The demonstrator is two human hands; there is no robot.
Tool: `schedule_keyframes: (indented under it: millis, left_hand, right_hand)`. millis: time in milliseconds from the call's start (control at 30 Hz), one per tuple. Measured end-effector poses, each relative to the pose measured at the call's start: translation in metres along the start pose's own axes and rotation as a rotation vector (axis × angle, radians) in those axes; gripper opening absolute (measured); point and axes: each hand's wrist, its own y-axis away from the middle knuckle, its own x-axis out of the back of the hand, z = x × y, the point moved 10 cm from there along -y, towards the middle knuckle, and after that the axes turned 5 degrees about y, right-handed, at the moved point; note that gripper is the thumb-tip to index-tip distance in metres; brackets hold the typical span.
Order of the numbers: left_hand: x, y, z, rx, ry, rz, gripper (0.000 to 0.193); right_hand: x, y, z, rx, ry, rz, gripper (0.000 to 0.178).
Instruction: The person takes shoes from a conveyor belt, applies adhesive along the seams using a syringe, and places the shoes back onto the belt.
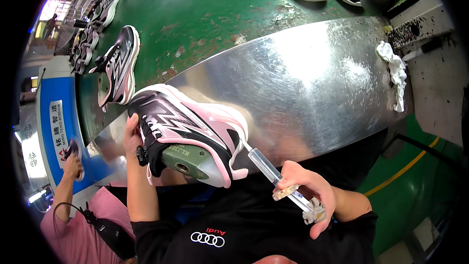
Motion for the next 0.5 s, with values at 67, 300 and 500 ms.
schedule_keyframes:
  millis: [67, 300, 500]
  left_hand:
    - [-0.017, 0.013, 0.000, 0.039, 0.068, -0.017, 0.037]
    - [0.013, 0.055, 0.004, -0.021, -0.070, -0.042, 0.042]
    - [0.020, 0.090, -0.009, -0.001, -0.110, 0.121, 0.033]
  right_hand:
    - [-0.002, -0.004, -0.003, 0.037, 0.090, -0.039, 0.094]
    - [-0.007, -0.013, -0.002, 0.045, 0.194, -0.053, 0.092]
    - [-0.014, -0.016, 0.002, 0.022, 0.244, -0.069, 0.091]
